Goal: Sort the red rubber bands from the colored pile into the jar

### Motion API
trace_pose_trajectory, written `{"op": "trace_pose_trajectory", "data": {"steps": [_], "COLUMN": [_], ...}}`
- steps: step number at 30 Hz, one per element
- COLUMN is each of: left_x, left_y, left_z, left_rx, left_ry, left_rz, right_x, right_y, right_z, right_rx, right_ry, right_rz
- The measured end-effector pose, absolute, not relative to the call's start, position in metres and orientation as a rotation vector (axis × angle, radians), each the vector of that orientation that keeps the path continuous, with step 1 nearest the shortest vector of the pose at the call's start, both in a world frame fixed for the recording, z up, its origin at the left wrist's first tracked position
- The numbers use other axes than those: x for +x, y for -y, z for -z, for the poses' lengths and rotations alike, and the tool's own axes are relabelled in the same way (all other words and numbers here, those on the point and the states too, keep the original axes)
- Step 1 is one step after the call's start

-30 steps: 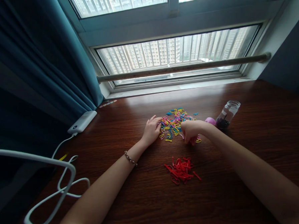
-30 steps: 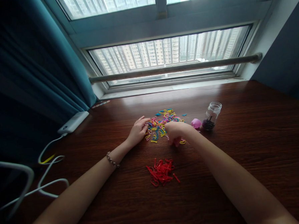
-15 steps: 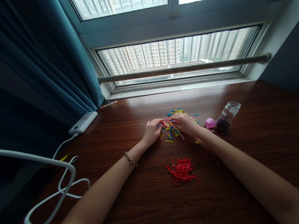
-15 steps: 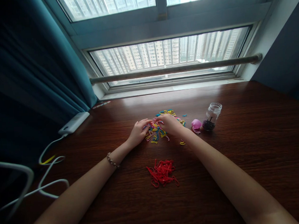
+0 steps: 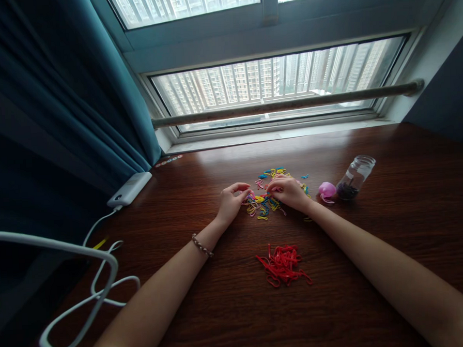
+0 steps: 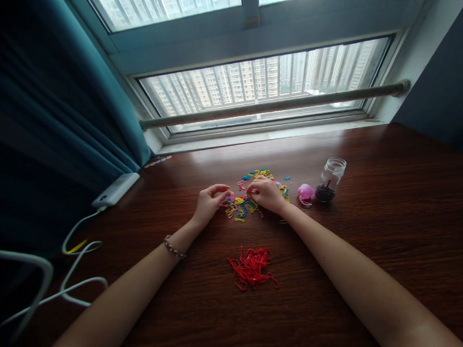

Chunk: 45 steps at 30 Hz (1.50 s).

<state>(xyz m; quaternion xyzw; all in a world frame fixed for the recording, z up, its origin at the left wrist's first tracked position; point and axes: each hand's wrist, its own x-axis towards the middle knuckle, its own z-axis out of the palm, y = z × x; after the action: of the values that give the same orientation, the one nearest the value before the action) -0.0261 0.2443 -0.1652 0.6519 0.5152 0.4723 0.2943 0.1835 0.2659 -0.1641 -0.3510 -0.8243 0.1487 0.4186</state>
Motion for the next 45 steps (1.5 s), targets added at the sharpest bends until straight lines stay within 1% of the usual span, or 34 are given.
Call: {"op": "trace_pose_trajectory", "data": {"steps": [10,20,24,31,39,45], "left_x": [-0.026,-0.026,-0.026,-0.024,-0.022,-0.023], "left_y": [-0.246,-0.246,-0.246,-0.245,-0.242,-0.243], "left_z": [0.167,0.166,0.165,0.164,0.159,0.16], "left_rx": [1.692,1.636,1.619,1.587,1.53,1.522], "left_ry": [-1.415,-1.424,-1.413,-1.356,-1.306,-1.291], "left_rz": [-1.314,-1.347,-1.335,-1.395,-1.414,-1.423], "right_x": [0.185,0.186,0.186,0.184,0.186,0.187], "right_y": [-0.267,-0.261,-0.262,-0.273,-0.273,-0.267], "right_z": [0.165,0.159,0.161,0.174,0.172,0.163], "right_rx": [-1.038,-1.041,-1.016,-1.015,-1.055,-1.092], "right_ry": [1.805,1.91,1.932,2.192,1.956,1.85], "right_rz": [-0.559,-0.347,-0.296,-0.28,-0.343,-0.279]}}
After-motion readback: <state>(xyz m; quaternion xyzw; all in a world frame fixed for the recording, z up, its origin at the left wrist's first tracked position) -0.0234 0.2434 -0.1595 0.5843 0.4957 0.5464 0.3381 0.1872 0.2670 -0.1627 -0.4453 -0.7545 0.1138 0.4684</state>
